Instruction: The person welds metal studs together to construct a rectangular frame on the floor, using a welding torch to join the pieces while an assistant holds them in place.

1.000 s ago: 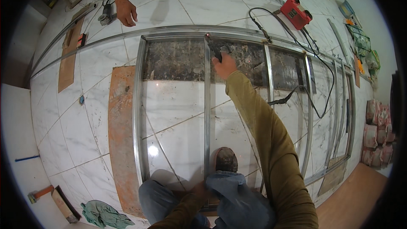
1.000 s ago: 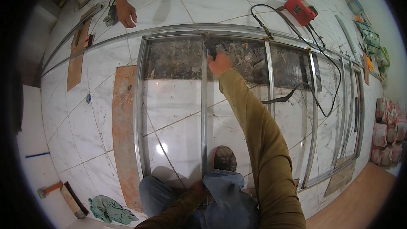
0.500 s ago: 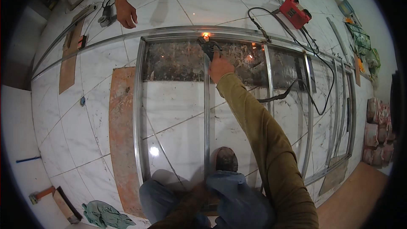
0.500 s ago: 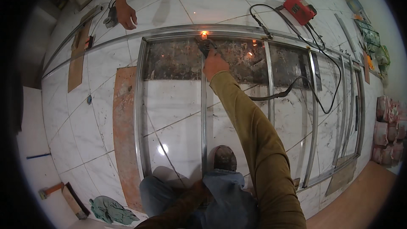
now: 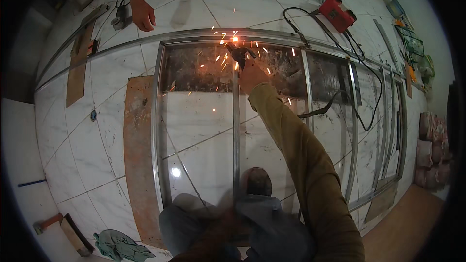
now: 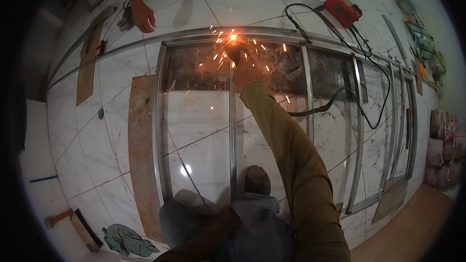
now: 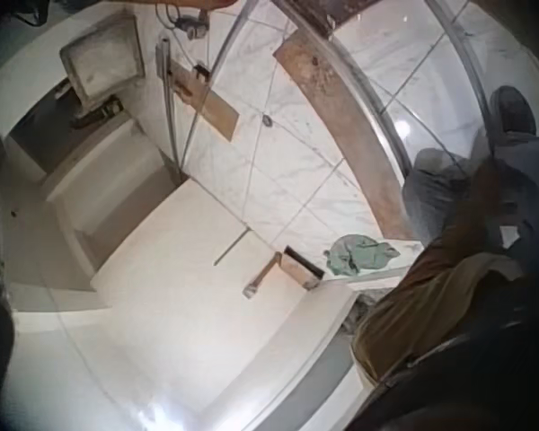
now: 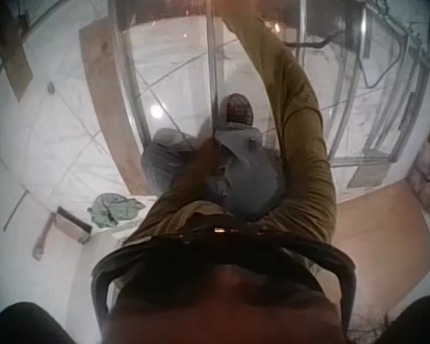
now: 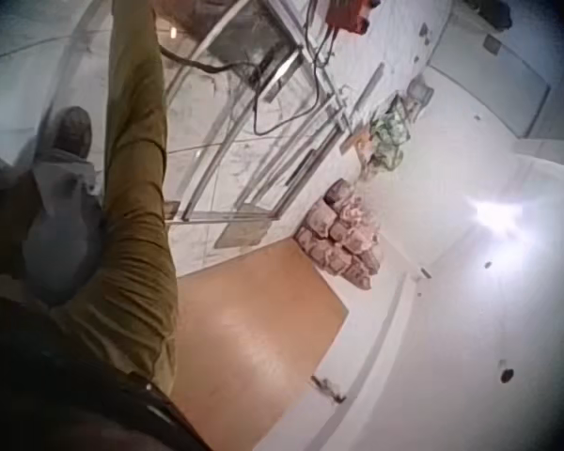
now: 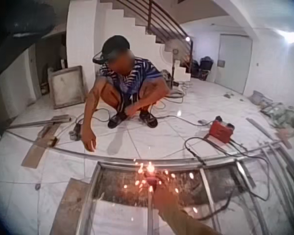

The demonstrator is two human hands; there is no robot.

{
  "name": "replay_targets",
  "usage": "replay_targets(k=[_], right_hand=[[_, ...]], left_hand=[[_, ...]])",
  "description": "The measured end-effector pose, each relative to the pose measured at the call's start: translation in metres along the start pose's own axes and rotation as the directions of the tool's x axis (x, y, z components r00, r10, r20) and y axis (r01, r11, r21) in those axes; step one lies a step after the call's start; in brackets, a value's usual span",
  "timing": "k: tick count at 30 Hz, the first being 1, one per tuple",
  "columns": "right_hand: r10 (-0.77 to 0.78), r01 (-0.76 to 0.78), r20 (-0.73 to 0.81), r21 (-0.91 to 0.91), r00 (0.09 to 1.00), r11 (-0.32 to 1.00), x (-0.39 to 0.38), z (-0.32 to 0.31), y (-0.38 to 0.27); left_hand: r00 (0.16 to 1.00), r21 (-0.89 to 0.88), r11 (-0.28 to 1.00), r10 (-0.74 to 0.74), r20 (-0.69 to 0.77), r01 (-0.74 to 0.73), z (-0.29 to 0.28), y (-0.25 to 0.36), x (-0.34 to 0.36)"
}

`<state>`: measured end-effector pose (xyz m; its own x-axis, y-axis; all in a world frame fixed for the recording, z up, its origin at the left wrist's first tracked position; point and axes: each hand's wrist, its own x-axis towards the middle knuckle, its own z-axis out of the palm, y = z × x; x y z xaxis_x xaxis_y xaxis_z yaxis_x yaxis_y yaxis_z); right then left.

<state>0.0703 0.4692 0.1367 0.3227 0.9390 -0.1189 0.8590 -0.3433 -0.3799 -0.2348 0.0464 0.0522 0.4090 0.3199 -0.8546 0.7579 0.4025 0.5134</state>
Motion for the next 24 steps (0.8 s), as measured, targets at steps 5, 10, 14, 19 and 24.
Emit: replay_targets(k=[5, 10, 14, 19, 24], right_hand=[[-0.05, 0.05, 0.026, -0.014, 0.998, 0.999, 0.006, 0.009, -0.017], [0.057, -0.021, -0.044, 0.579, 0.997, 0.815, 0.024, 0.048, 0.026], [0.022, -0.024, 0.095, 0.025, 0.995, 0.999, 0.006, 0.016, -0.033], [-0.058, 0.059, -0.069, 0.017, 0.996, 0.998, 0.008, 0.011, -0.008], [-0.008, 0.008, 0.062, 0.001, 0.998, 1.0, 0.005, 0.0, -0.018]], left_hand=[[0.981, 0.064, 0.987, 0.151, -0.118, -0.145, 0.0, -0.031, 0.007], [0.973, 0.051, 0.978, 0.207, -0.103, -0.203, 0.018, -0.05, 0.027], [0.988, 0.027, 0.999, 0.044, -0.149, -0.04, 0.001, -0.043, 0.001], [0.999, 0.033, 0.999, 0.02, -0.051, -0.018, -0.007, -0.007, -0.005], [0.941, 0.168, 0.929, -0.339, 0.021, 0.331, -0.006, -0.017, 0.007]])
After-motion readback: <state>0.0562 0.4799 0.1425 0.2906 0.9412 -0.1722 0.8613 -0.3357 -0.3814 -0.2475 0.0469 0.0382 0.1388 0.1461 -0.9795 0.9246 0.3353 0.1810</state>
